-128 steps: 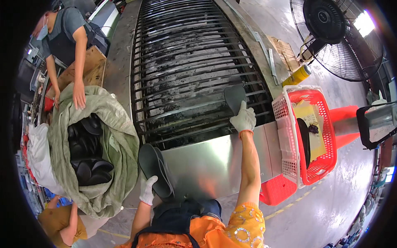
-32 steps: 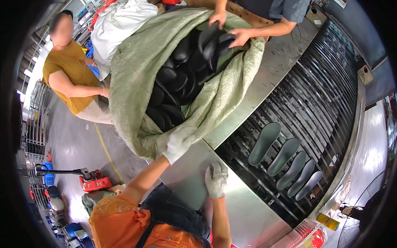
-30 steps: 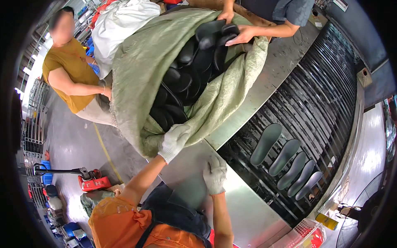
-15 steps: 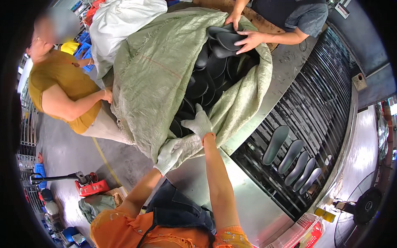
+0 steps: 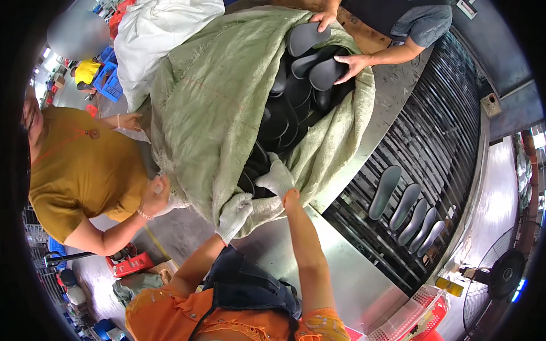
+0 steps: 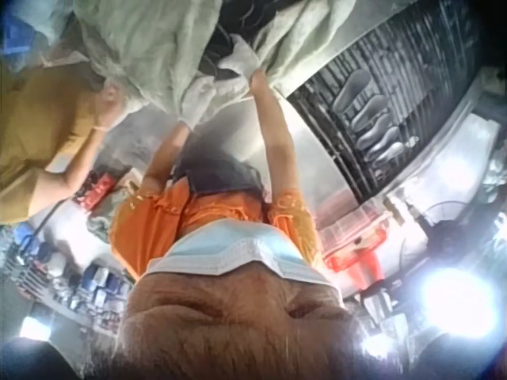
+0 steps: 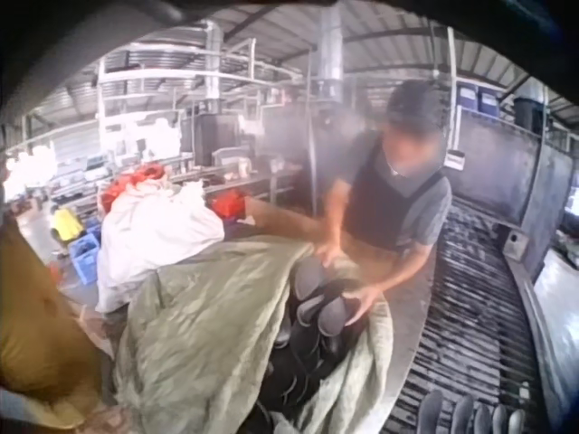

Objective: The person removes black slippers from a large green sack and places them one by one onto a metal conveyor belt. A coworker assists by holding the sack open and also placing slippers onto the belt. The slippers accumulate in rows on the moving belt throughout the clip.

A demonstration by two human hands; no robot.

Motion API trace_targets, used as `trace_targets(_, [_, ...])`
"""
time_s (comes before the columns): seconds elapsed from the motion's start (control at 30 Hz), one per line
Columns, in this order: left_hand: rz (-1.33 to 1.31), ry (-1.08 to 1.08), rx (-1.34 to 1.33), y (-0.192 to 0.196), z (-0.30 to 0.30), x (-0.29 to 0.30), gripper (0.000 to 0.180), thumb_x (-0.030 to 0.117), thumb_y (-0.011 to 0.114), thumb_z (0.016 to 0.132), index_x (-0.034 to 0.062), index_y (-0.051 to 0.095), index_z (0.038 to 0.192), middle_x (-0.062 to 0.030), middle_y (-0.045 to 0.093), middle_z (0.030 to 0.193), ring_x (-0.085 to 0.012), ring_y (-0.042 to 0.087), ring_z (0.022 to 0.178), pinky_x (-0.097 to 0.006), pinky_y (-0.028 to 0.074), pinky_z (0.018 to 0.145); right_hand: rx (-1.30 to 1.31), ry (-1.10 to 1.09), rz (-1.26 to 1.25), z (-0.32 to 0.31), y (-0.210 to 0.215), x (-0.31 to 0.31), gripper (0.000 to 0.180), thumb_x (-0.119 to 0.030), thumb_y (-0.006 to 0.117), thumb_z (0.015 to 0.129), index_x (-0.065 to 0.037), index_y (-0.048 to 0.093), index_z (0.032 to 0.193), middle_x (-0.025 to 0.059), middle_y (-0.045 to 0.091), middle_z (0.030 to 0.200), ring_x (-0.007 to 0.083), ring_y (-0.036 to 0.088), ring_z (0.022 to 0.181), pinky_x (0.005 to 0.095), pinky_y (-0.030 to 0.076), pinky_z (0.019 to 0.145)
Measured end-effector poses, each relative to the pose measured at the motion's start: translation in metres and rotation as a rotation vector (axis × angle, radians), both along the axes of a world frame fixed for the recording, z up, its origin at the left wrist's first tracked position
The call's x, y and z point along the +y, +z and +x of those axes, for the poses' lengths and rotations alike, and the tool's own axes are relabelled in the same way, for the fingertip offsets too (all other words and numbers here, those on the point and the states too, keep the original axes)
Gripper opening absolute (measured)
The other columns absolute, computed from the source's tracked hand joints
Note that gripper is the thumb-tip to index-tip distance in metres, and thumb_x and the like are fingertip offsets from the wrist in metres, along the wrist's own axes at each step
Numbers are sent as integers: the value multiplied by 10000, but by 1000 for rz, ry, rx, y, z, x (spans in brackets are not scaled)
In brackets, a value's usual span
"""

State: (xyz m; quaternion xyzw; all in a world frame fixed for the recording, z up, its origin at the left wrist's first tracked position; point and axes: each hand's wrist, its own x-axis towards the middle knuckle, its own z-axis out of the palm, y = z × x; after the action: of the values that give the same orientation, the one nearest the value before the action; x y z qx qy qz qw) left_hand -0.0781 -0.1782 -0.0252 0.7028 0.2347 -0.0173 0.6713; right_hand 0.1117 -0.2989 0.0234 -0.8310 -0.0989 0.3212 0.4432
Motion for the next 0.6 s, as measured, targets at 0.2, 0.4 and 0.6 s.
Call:
trace_targets(0.2, [163, -35, 12, -23, -16, 9, 241, 59, 723, 891, 43, 661, 1124, -43, 686, 1012, -155, 658, 927, -301, 535, 863, -211, 177, -193, 29, 67, -18, 915, -165, 778, 619, -74, 465, 1474, 233, 683, 1249, 395, 647, 1179, 413, 510, 1022])
trace_targets(0.4, [177, -109, 4, 3, -19, 10, 156, 48, 723, 869, 34, 674, 1016, -28, 696, 920, -133, 661, 858, -298, 535, 812, -100, 142, -345, 7, 114, -93, 816, -187, 769, 600, -69, 551, 1377, 215, 712, 1122, 362, 691, 1058, 408, 527, 923])
trace_targets(0.6, [113, -218, -48, 25, -15, -4, 285, 53, 737, 870, 1, 666, 1141, -58, 714, 958, -154, 694, 888, -301, 562, 841, -38, -182, 102, -93, 20, -227, 897, -120, 816, 571, 6, 500, 1400, 160, 687, 1195, 294, 644, 1144, 367, 474, 1024])
